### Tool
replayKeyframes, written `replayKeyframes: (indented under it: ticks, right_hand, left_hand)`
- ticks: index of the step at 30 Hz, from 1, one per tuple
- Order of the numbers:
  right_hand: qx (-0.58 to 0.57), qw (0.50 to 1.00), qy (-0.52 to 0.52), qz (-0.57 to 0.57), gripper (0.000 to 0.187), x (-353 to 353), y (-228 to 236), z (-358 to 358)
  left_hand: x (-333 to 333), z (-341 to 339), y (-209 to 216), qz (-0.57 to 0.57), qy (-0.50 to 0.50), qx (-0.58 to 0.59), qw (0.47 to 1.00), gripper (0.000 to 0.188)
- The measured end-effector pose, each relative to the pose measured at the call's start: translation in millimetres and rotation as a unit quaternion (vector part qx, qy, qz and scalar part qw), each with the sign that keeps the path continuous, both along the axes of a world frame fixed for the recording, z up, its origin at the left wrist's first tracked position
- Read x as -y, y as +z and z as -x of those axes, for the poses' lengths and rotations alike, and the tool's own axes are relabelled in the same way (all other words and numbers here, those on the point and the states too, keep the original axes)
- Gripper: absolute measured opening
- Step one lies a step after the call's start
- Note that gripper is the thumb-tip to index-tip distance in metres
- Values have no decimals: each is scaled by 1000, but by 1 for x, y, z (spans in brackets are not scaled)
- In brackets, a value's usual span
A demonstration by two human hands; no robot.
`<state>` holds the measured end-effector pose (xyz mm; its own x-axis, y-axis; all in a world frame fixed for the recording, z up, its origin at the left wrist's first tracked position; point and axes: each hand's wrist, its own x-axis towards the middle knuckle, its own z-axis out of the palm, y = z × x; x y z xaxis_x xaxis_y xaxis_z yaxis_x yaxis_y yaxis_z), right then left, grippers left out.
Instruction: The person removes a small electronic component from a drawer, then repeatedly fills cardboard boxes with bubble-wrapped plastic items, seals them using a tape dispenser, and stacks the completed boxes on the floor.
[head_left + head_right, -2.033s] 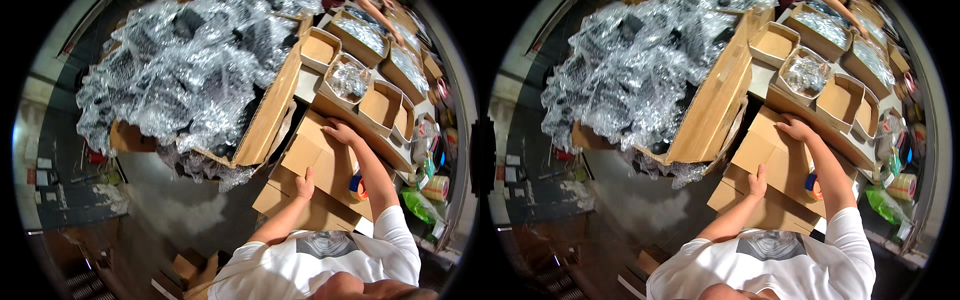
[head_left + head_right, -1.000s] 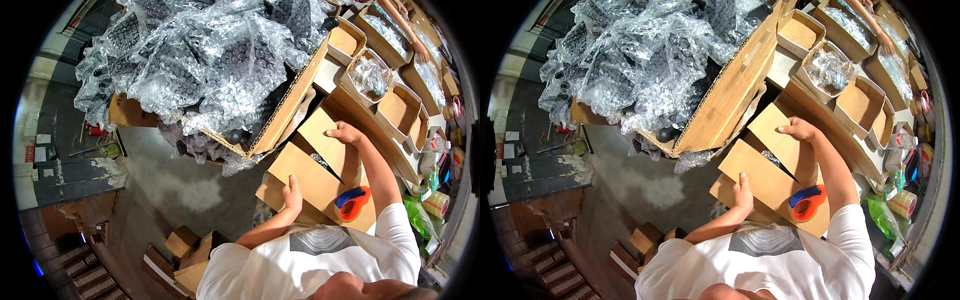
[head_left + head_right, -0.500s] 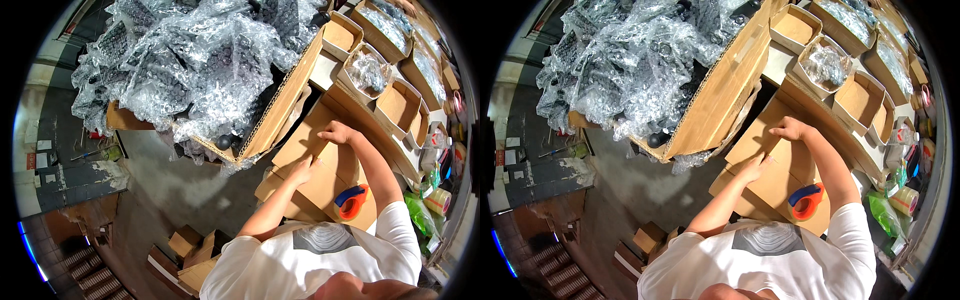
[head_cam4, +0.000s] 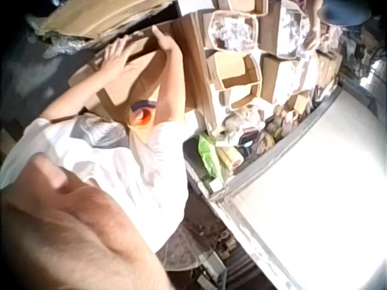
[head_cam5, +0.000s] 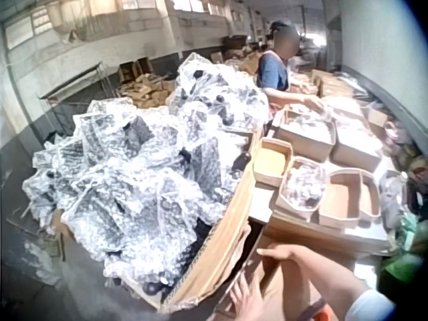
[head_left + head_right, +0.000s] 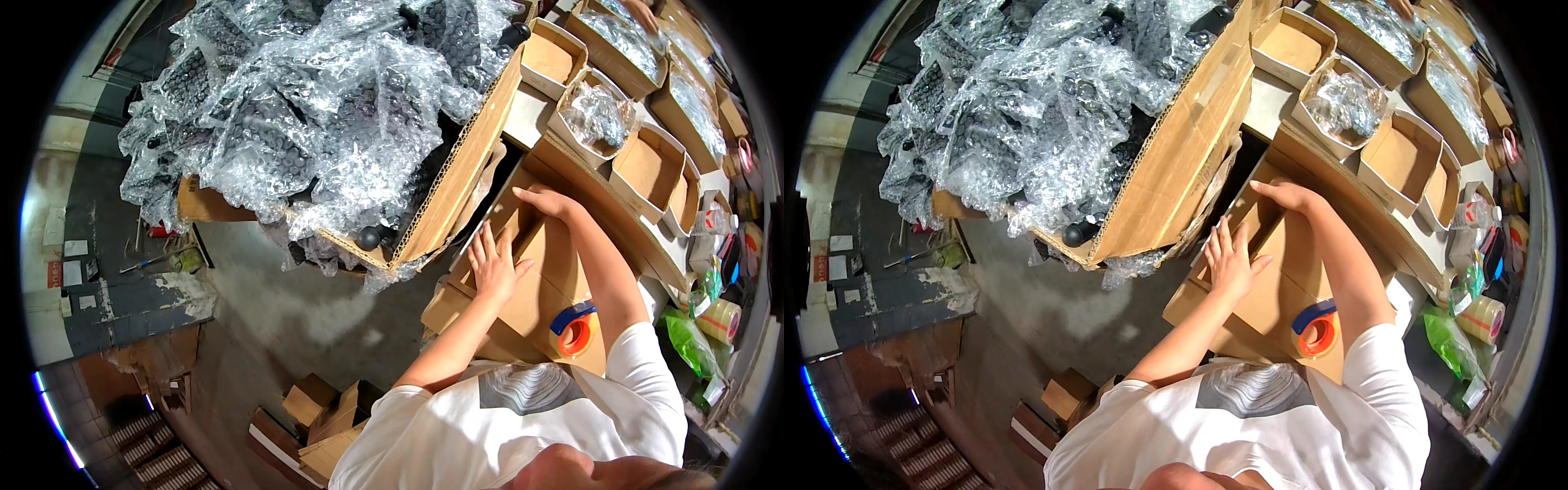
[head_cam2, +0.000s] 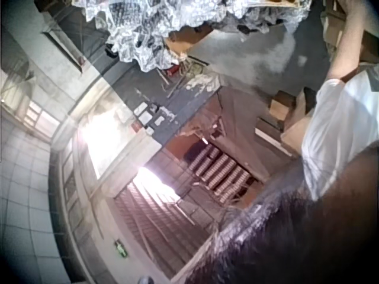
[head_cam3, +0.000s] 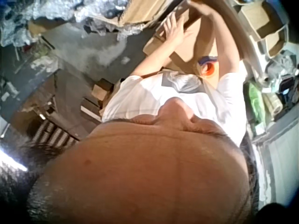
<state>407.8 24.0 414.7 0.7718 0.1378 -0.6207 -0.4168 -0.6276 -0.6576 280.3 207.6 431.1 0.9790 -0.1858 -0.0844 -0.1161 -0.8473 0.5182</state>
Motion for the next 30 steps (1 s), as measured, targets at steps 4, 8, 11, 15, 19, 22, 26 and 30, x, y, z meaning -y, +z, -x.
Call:
replayKeyframes:
  ticks: [4,8,11,15,19,22,26,30]
  right_hand:
    - [190,964,95,159,39,9,99,58]
    - [-51,961,161,219,77,5,163,172]
    - [43,956,95,274,68,-3,125,250]
    - [-10,972,-178,153,50,-33,130,250]
    - [241,937,-235,-93,49,-34,121,241]
    - [276,938,-183,-105,53,-34,108,211]
    - [339,937,-58,-58,56,-20,79,194]
    - [336,940,-14,-53,58,-23,79,186]
  left_hand:
    - [-12,-11,3,87,-16,-206,975,64]
    - [-17,-17,-16,179,-22,-201,963,46]
    - [-8,-20,-26,222,-42,-199,954,39]
    - [-9,-23,-28,271,-16,-230,934,27]
    - [-8,-24,-46,381,44,-234,893,19]
    - [-16,-22,-57,495,30,-278,823,12]
    - [-36,-27,-38,642,133,-508,559,41]
    - [-35,-28,0,686,54,-459,562,27]
